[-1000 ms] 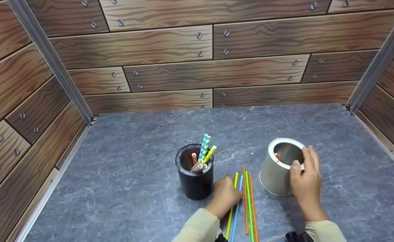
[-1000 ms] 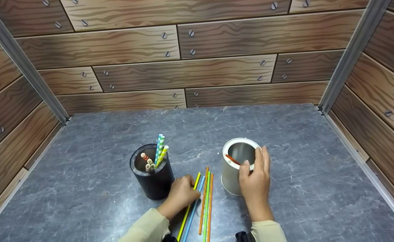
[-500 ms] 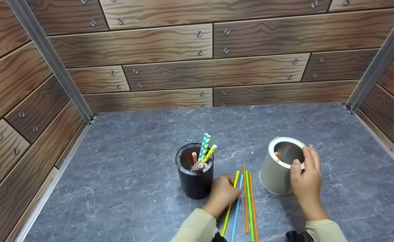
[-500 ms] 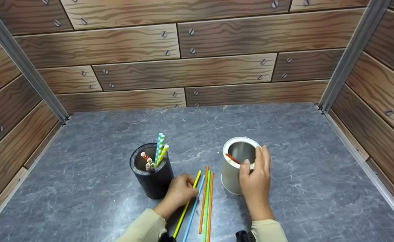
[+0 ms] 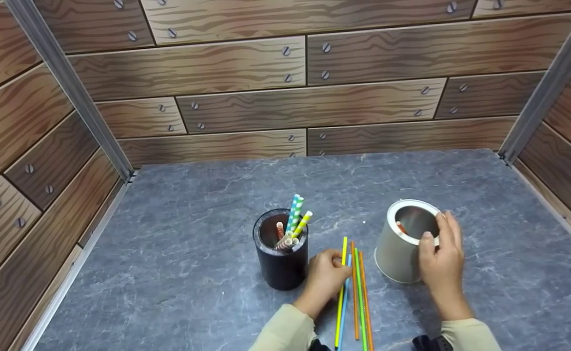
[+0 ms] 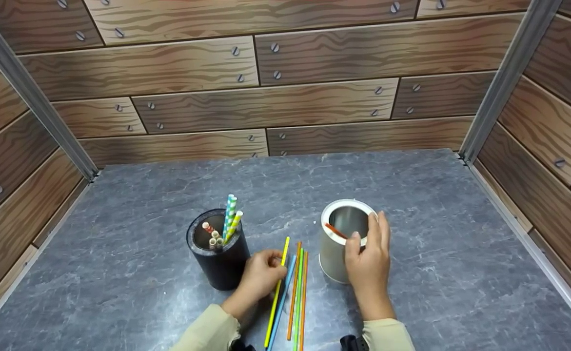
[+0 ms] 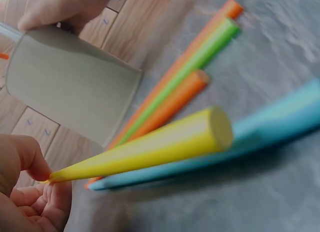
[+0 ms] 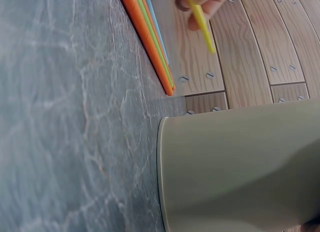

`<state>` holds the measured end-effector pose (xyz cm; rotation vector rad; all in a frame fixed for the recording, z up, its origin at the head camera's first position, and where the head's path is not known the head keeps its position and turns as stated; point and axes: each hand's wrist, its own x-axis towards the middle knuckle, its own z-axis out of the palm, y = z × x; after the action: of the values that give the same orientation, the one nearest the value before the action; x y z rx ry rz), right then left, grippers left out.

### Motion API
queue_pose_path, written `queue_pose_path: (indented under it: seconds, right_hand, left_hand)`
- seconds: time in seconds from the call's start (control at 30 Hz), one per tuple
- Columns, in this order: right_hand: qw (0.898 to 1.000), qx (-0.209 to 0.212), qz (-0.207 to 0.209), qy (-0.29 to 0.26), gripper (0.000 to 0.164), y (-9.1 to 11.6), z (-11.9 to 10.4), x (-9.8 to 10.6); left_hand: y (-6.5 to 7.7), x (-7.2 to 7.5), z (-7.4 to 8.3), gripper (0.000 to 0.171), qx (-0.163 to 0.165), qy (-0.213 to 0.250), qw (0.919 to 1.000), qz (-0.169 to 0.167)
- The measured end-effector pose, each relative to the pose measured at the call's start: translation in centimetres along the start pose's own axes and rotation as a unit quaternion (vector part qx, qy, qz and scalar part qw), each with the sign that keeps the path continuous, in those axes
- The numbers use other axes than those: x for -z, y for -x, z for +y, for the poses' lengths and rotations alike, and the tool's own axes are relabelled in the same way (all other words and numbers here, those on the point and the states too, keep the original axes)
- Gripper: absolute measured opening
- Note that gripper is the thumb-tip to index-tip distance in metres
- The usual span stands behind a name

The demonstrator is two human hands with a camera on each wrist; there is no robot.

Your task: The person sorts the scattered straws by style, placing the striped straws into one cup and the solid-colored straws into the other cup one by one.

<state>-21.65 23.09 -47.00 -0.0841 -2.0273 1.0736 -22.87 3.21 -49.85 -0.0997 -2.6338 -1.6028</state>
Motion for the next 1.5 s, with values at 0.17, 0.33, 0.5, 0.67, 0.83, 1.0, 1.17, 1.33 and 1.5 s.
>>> queue_pose_path:
  seconds: [0.17, 0.33, 0.5, 0.67, 0.83, 1.0, 1.17, 1.33, 1.5]
  right_hand:
    - [1.000, -0.002, 0.000, 0.001, 0.047, 0.0, 0.0, 0.1]
    - [1.000, -0.005, 0.000, -0.001, 0.047, 0.0, -0.1, 0.1]
    - [1.000, -0.004, 0.002, 0.002, 0.047, 0.0, -0.1, 0.1]
    - [1.000, -0.001, 0.005, 0.001, 0.047, 0.0, -0.1, 0.1]
    - [1.000, 0.003, 0.007, 0.000, 0.047, 0.0, 0.0, 0.1]
    - [1.000, 0.006, 0.005, -0.001, 0.046, 0.0, 0.0, 0.0]
    - [1.000, 0.009, 0.007, 0.000, 0.047, 0.0, 0.0, 0.0]
    - [1.000, 0.006, 0.004, 0.005, 0.047, 0.0, 0.1, 0.0]
    - [1.000, 0.004, 0.003, 0.008, 0.047, 0.0, 0.1, 0.0]
  left_hand:
    - [-0.1, 0.3, 1.0, 0.021, -0.020, 0.015, 0.9995, 0.020]
    - [0.0, 0.5, 1.7, 0.025, -0.035, 0.081, 0.9960, 0.015]
    - [0.1, 0.8, 2.6, 0.023, -0.060, 0.114, 0.9914, 0.023]
    - [0.2, 1.3, 3.7, 0.024, -0.088, 0.127, 0.9872, 0.040]
    - [0.3, 1.5, 4.5, 0.025, -0.133, 0.164, 0.9749, 0.071]
    - [0.6, 1.8, 5.3, 0.026, -0.167, 0.190, 0.9635, 0.088]
    - [1.0, 2.4, 6.3, 0.027, -0.185, 0.212, 0.9564, 0.078]
    - [1.4, 2.9, 7.2, 0.026, -0.217, 0.239, 0.9433, 0.078]
    - [1.8, 3.4, 8.1, 0.027, -0.252, 0.260, 0.9282, 0.086]
